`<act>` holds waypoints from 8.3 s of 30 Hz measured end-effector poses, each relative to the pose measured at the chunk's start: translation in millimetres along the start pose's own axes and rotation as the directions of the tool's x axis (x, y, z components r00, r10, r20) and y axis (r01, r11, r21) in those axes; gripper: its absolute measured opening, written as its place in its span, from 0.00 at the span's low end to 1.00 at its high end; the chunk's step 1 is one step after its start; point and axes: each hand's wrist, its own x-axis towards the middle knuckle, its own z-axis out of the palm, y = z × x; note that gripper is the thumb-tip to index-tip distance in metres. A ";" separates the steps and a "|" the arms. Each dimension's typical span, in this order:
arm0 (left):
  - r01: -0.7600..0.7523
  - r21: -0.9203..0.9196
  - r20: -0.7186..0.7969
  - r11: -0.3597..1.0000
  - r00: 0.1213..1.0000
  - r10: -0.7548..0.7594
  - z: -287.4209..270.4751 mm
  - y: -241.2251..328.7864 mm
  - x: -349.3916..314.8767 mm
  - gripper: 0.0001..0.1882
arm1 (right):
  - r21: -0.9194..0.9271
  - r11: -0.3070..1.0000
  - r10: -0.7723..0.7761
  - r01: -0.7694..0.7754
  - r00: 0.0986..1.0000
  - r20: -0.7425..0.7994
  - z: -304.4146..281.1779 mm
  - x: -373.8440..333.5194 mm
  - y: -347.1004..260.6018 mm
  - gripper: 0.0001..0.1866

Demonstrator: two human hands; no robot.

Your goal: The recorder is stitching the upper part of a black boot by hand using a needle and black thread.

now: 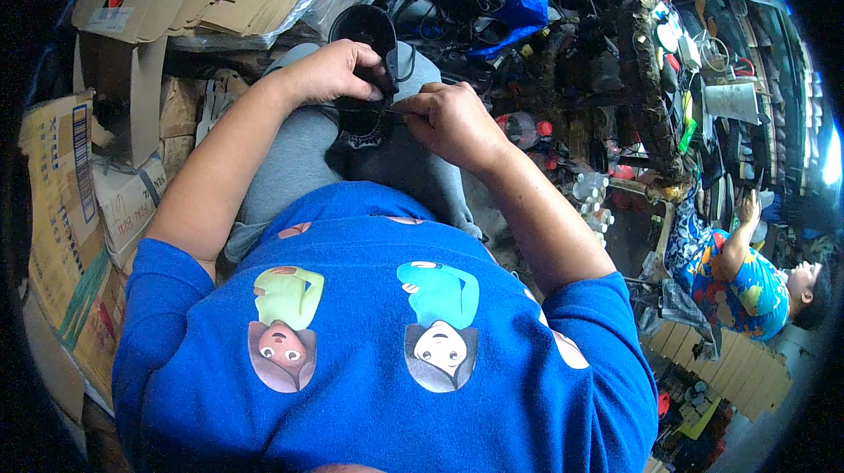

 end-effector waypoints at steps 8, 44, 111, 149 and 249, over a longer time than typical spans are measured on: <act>-0.087 0.045 0.015 0.995 0.996 0.086 -3.6 -6.5 -2.4 0.18 | 0.434 0.879 0.140 -0.196 0.978 0.157 4.8 6.5 34.9 0.13; 0.022 0.508 -0.484 0.861 0.834 0.265 40.5 3.8 -71.8 0.12 | 0.067 0.998 -0.012 0.007 0.997 0.083 5.4 10.0 33.6 0.13; 0.223 0.556 -0.451 0.801 0.890 0.065 47.2 34.0 -77.7 0.06 | 0.396 0.912 0.121 -0.105 0.992 -0.018 9.3 -1.2 25.5 0.09; 0.418 0.437 -0.370 0.796 0.891 -0.264 53.5 46.3 -35.9 0.24 | 0.495 0.837 0.318 -0.234 0.943 -0.093 28.2 -44.1 25.4 0.08; 0.005 0.047 -0.692 0.999 0.721 0.029 -3.9 35.3 -178.7 0.02 | 0.865 0.495 0.433 -0.086 0.887 -0.160 -36.3 -27.7 64.3 0.09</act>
